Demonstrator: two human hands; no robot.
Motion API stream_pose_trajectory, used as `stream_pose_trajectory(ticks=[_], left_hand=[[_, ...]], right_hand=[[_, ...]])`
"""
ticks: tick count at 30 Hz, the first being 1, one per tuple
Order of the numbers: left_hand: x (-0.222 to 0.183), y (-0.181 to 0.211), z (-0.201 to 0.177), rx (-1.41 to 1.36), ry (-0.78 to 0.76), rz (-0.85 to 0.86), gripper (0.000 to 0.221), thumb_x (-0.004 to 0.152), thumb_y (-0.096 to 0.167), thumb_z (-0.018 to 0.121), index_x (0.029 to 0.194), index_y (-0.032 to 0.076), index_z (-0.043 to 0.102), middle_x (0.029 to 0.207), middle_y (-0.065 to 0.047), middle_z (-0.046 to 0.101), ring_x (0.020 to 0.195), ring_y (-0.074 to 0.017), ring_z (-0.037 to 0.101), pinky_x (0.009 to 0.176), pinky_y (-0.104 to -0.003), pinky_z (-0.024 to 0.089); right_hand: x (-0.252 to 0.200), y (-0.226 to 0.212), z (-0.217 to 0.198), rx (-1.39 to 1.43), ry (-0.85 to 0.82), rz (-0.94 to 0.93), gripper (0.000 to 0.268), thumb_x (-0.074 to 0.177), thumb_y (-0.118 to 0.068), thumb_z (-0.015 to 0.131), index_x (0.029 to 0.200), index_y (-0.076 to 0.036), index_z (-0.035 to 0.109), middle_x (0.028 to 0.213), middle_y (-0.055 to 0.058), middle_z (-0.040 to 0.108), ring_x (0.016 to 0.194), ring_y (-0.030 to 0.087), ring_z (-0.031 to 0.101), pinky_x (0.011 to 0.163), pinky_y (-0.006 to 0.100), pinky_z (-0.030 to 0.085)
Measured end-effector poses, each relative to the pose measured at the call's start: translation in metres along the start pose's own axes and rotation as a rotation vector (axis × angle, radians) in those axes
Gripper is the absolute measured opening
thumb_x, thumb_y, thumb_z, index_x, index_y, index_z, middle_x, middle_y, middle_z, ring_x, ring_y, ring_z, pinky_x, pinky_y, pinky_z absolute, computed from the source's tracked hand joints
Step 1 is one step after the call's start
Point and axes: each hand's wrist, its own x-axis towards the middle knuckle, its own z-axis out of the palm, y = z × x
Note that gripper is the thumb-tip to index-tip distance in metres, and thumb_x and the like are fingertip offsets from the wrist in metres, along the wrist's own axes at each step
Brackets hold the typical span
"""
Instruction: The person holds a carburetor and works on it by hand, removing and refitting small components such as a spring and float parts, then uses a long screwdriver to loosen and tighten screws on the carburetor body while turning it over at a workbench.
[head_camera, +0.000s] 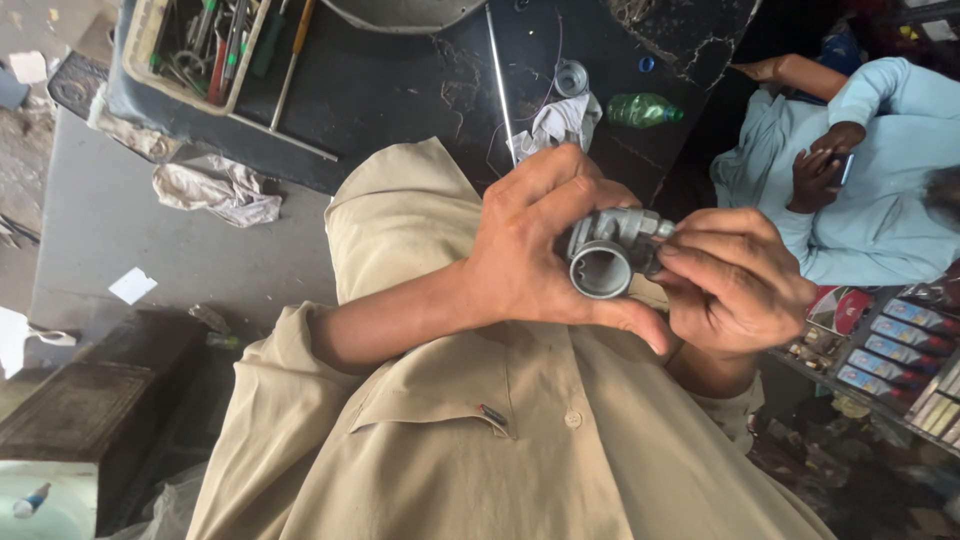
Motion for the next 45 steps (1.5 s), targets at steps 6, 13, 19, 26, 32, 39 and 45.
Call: stream_pose_trajectory(ticks=[6, 13, 19, 26, 32, 39, 45], left_hand=[[0.001, 0.007, -0.001, -0.008, -0.005, -0.05, 0.09, 0.055, 0.072, 0.095, 0.105, 0.003, 0.066, 0.095, -0.005, 0.06, 0.08, -0.0177, 0.065, 0.07, -0.029, 0.055], [0.003, 0.014, -0.001, -0.038, 0.016, -0.049, 0.092, 0.055, 0.074, 0.094, 0.104, 0.002, 0.066, 0.094, -0.005, 0.059, 0.079, -0.0177, 0.065, 0.068, -0.029, 0.055], [0.009, 0.027, -0.006, -0.062, 0.026, -0.033, 0.093, 0.055, 0.076, 0.093, 0.103, 0.001, 0.066, 0.091, -0.005, 0.056, 0.081, -0.0188, 0.062, 0.065, -0.03, 0.052], [0.01, 0.036, -0.008, -0.069, 0.021, -0.035, 0.092, 0.054, 0.074, 0.093, 0.101, 0.0, 0.066, 0.091, -0.006, 0.054, 0.08, -0.0205, 0.059, 0.065, -0.032, 0.052], [0.011, 0.04, -0.009, -0.074, 0.024, -0.055, 0.091, 0.054, 0.073, 0.093, 0.101, 0.0, 0.066, 0.092, -0.007, 0.053, 0.08, -0.0213, 0.058, 0.064, -0.032, 0.051], [0.014, 0.042, -0.01, -0.101, 0.03, -0.058, 0.088, 0.055, 0.072, 0.092, 0.101, 0.001, 0.065, 0.097, -0.008, 0.057, 0.085, -0.023, 0.061, 0.068, -0.033, 0.054], [0.014, 0.043, -0.01, -0.12, 0.01, -0.072, 0.087, 0.059, 0.072, 0.093, 0.102, 0.002, 0.066, 0.096, -0.006, 0.057, 0.082, -0.0207, 0.062, 0.068, -0.031, 0.055]], right_hand=[[-0.002, 0.003, -0.006, 0.0, -0.009, -0.042, 0.023, 0.078, 0.007, 0.083, 0.097, 0.005, 0.07, 0.085, 0.019, 0.071, 0.081, 0.036, 0.073, 0.064, 0.038, 0.059], [0.009, -0.007, -0.012, -0.074, -0.049, -0.067, 0.026, 0.078, -0.008, 0.085, 0.092, 0.005, 0.068, 0.079, 0.019, 0.071, 0.075, 0.036, 0.072, 0.063, 0.041, 0.06], [0.014, -0.009, -0.027, -0.005, -0.088, -0.12, 0.028, 0.073, -0.002, 0.084, 0.092, 0.007, 0.065, 0.081, 0.02, 0.069, 0.08, 0.037, 0.072, 0.062, 0.044, 0.062], [0.012, -0.009, -0.052, 0.119, -0.297, -0.121, 0.037, 0.068, 0.005, 0.082, 0.101, 0.009, 0.065, 0.088, 0.017, 0.066, 0.087, 0.033, 0.066, 0.069, 0.049, 0.066], [0.016, -0.009, -0.055, 0.174, -0.319, -0.141, 0.041, 0.073, -0.009, 0.089, 0.104, 0.006, 0.066, 0.088, 0.013, 0.065, 0.087, 0.03, 0.065, 0.069, 0.046, 0.066], [0.019, -0.013, -0.067, 0.17, -0.412, -0.134, 0.042, 0.078, -0.017, 0.09, 0.107, 0.003, 0.067, 0.093, 0.009, 0.063, 0.089, 0.028, 0.064, 0.072, 0.047, 0.066], [0.021, -0.018, -0.075, 0.143, -0.497, -0.078, 0.047, 0.078, -0.017, 0.092, 0.112, -0.001, 0.064, 0.095, 0.008, 0.06, 0.093, 0.028, 0.061, 0.076, 0.049, 0.066]])
